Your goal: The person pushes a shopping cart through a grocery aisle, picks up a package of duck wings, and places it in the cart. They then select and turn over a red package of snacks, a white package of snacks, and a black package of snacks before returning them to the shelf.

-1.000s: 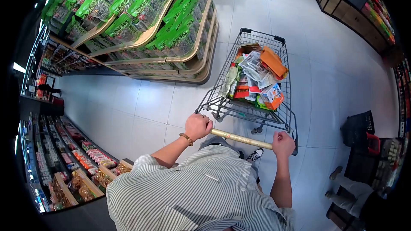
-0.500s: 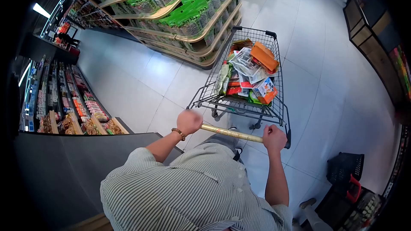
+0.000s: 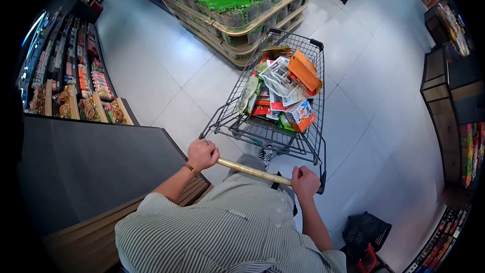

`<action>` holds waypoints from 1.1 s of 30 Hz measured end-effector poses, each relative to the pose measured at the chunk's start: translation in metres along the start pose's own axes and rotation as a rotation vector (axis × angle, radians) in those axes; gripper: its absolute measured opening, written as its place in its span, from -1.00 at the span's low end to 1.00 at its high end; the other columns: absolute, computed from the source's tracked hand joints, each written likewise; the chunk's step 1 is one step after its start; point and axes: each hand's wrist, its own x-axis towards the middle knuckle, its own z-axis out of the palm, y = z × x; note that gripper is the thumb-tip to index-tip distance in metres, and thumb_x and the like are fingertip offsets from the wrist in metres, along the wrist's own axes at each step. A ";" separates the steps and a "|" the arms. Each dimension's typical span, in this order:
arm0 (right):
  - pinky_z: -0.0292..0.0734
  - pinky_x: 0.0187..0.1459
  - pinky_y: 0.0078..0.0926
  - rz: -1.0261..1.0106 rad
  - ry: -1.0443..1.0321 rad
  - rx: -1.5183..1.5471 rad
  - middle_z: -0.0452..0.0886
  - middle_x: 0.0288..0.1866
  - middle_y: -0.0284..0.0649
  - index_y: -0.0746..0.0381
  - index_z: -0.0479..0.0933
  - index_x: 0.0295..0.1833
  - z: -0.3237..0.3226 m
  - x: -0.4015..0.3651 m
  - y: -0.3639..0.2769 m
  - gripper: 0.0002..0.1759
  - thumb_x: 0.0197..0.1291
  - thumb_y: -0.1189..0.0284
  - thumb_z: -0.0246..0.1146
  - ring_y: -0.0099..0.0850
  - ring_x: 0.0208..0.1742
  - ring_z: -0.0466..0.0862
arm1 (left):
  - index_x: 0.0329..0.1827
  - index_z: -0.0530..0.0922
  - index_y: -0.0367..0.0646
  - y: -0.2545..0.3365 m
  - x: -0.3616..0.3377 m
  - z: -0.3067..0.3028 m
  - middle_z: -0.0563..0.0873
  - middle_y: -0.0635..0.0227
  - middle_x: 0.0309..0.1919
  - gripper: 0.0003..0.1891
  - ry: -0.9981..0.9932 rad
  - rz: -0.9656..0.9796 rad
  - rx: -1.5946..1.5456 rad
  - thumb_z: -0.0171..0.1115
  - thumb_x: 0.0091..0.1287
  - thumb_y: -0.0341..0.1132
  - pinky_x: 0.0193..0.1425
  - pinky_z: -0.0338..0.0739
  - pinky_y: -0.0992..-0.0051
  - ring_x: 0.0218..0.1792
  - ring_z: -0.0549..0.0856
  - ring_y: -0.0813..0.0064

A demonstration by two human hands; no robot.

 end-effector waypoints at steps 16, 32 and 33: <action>0.45 -0.52 -0.26 -0.420 -0.088 -0.005 0.58 -0.63 -0.26 0.14 0.59 -0.53 -0.122 0.098 0.112 -0.72 0.17 0.27 0.39 -0.22 -0.58 0.61 | -0.68 0.56 -0.09 0.202 -0.004 -0.006 0.61 0.33 -0.66 -0.79 0.050 -0.327 0.014 0.33 0.07 -0.30 -0.40 0.48 0.26 -0.54 0.62 0.28; 0.49 -0.50 -0.32 -0.740 -0.153 0.091 0.64 -0.60 -0.29 0.12 0.62 -0.52 -0.248 0.271 0.190 -0.72 0.16 0.23 0.40 -0.26 -0.56 0.65 | -0.66 0.59 -0.09 0.434 0.073 -0.002 0.62 0.31 -0.66 -0.80 0.203 -0.672 0.145 0.28 0.11 -0.30 -0.39 0.49 0.23 -0.54 0.64 0.23; 0.50 -0.49 -0.32 -0.744 -0.153 0.069 0.64 -0.60 -0.28 0.12 0.62 -0.52 -0.292 0.260 0.190 -0.71 0.16 0.21 0.39 -0.25 -0.56 0.66 | -0.66 0.59 -0.09 0.468 0.076 -0.038 0.62 0.31 -0.65 -0.80 0.205 -0.699 0.162 0.28 0.11 -0.29 -0.40 0.49 0.22 -0.55 0.64 0.22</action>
